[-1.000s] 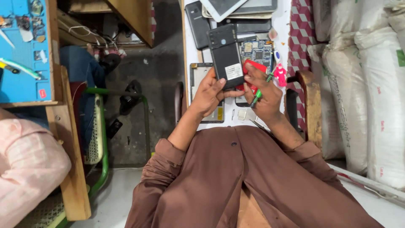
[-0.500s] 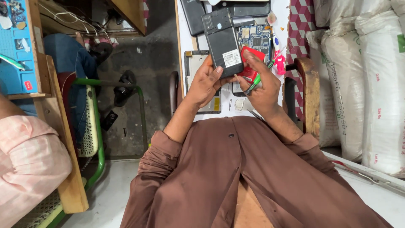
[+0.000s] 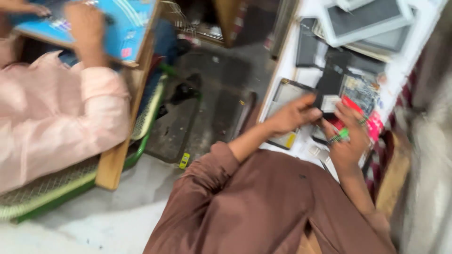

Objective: The person uses a screwdriver to remove screws from the back of a smartphone. They hold the device, unscrew fasteners, and place the screws on the workbench.

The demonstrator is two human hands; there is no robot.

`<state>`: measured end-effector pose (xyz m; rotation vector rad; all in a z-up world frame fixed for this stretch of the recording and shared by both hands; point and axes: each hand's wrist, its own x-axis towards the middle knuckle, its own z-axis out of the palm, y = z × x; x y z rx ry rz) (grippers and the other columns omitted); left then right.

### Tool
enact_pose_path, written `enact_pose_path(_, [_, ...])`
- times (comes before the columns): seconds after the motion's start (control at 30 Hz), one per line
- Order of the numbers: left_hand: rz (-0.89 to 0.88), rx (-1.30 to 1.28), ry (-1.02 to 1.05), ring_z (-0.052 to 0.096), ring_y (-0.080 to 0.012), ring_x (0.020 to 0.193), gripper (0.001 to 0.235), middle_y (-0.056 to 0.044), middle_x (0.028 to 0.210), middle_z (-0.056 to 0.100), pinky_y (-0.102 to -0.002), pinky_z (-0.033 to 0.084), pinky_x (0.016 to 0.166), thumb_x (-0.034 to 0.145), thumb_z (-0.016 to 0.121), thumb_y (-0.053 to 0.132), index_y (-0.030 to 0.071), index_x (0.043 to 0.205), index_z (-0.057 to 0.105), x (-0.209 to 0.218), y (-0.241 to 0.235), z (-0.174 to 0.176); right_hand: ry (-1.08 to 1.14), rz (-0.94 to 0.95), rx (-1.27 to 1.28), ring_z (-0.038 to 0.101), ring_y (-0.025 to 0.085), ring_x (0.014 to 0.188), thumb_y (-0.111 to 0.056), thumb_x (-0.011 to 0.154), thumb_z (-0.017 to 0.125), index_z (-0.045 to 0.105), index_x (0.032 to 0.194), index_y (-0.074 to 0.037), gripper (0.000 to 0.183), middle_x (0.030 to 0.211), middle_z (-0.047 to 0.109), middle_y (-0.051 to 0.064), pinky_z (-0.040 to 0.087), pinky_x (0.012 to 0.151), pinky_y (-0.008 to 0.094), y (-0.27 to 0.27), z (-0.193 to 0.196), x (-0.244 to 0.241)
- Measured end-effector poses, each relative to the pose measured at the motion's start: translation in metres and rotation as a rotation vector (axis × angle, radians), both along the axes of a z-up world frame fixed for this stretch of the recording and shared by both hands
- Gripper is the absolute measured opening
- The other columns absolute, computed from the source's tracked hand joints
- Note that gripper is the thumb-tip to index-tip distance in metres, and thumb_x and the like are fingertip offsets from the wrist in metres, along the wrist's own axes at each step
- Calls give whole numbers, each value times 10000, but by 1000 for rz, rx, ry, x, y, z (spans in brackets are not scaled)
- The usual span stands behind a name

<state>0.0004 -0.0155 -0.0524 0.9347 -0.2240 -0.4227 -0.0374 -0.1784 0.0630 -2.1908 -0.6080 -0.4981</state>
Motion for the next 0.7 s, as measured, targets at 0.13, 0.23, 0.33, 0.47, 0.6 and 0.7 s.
enact_pose_path(0.13, [-117,-231,-23,634,-168,1202,541,-89,1354,616,-375,558,1052,1094,622,201,42,1574,430,-1,0,2,-29,-25,-29,669,327,1274,6,1040,811,643,1261,55,282,1359,692,178,516,1135,376,1,-4,-12])
enact_pose_path(0.23, [-113,-278,22,635,-172,1178,603,-84,1342,611,-382,561,1040,1082,622,205,55,1610,373,1,-1,3,-3,-13,-52,625,312,1314,20,1084,767,628,1280,69,244,1418,677,186,498,1186,383,4,-8,-17])
enact_pose_path(0.33, [-109,-267,67,633,-166,1141,639,-70,1343,604,-364,560,993,1066,626,215,70,1622,346,-2,-8,0,28,0,-40,599,310,1311,24,1098,754,608,1282,73,240,1443,661,206,496,1197,389,7,-11,-25])
enact_pose_path(0.47, [-111,-278,113,635,-166,1129,643,-101,1347,603,-349,560,961,1081,631,214,47,1639,358,8,-11,-7,78,30,98,597,348,1347,2,1092,698,528,1268,75,256,1436,605,241,486,1170,388,15,-16,-20])
enact_pose_path(0.6, [-115,-290,112,625,-153,1146,672,-91,1379,580,-337,565,972,1080,624,218,71,1662,323,9,-11,-11,-24,51,-5,597,373,1381,54,1145,678,523,1308,89,228,1463,602,265,488,1209,412,23,-16,-20])
enact_pose_path(0.7, [-139,-387,172,649,-187,1131,711,-90,1363,583,-343,575,996,1042,622,230,115,1651,273,11,-16,-15,-41,21,-59,603,374,1354,62,1138,683,545,1276,91,197,1435,622,258,496,1179,414,23,-17,-20])
